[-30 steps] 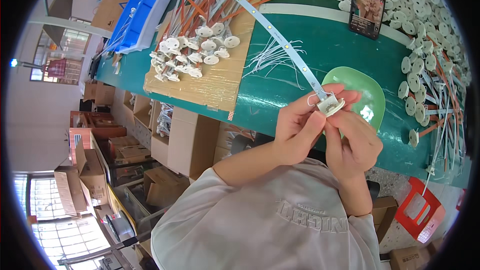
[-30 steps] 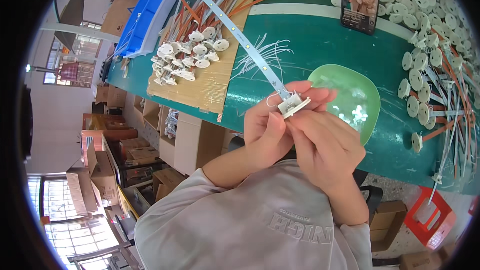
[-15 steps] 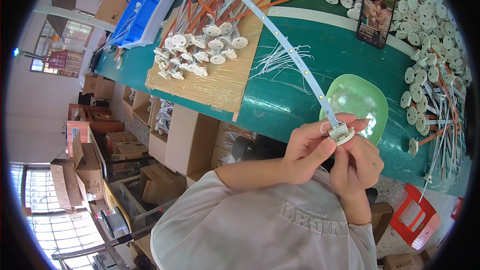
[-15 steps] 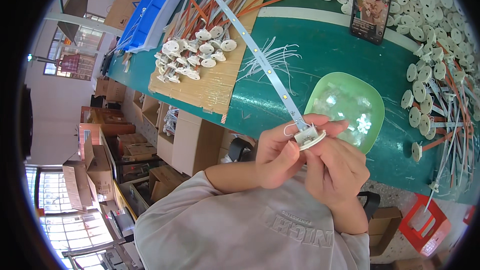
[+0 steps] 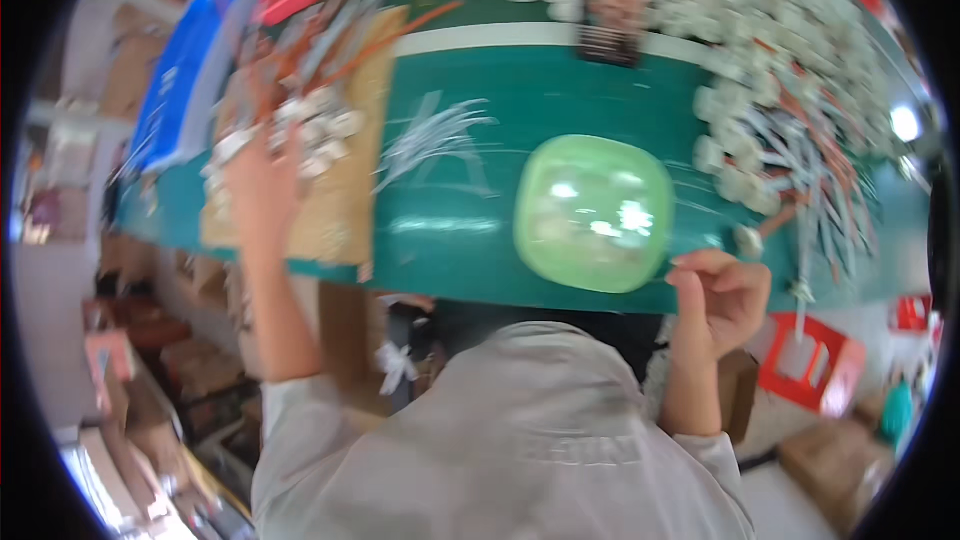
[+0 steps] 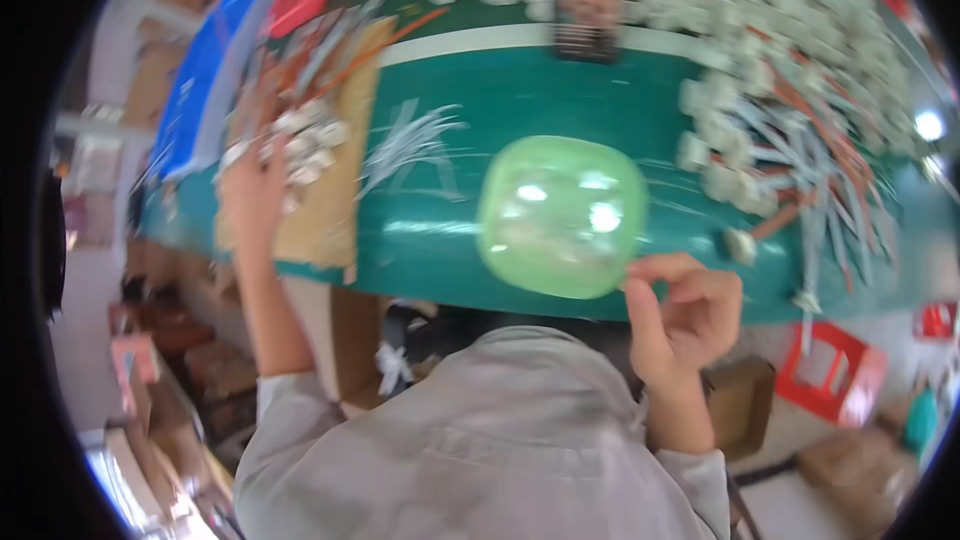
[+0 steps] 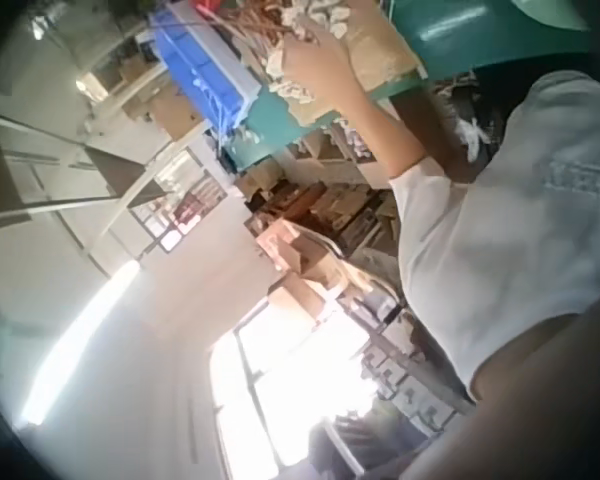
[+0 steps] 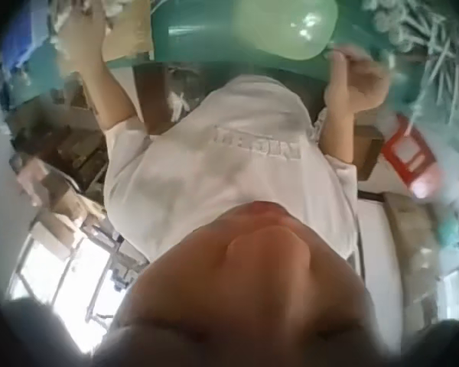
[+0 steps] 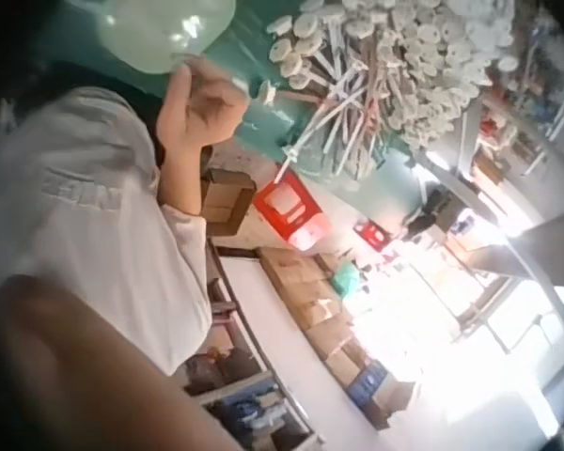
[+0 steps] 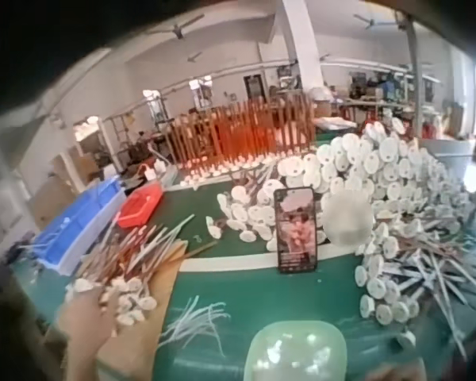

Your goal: The person repeatedly picks up small white plastic components from a green tray and attaches them to a flexible LED strip. They secure each component by hand, then place the assembled unit onto a pile on the table. The process is repetitive and involves handling small parts and the LED strip.

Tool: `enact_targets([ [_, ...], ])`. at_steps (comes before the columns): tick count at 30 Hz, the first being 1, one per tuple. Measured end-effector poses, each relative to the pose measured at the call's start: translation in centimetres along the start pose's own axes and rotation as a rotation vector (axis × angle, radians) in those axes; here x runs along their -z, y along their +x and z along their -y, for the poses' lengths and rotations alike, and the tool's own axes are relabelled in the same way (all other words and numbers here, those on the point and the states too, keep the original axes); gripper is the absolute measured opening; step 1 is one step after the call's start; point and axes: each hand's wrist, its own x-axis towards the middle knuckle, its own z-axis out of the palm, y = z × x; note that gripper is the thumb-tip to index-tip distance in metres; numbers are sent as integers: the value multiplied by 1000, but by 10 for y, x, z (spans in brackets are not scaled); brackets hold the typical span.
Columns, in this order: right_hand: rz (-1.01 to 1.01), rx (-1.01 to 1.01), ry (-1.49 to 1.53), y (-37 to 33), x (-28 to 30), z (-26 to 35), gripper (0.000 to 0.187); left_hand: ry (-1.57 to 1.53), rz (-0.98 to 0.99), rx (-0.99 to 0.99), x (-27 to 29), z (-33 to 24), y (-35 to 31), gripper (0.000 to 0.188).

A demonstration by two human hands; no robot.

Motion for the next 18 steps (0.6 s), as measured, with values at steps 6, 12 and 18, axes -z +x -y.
enact_targets([
  [6,-266,6,-58,11,37,0,19,261,189,254,3,-13,15,56],
  [12,-302,203,-852,43,82,1,12,283,182,323,-1,-11,23,61],
  [18,-130,396,-1555,85,131,-16,14,268,172,217,2,-17,14,61],
])
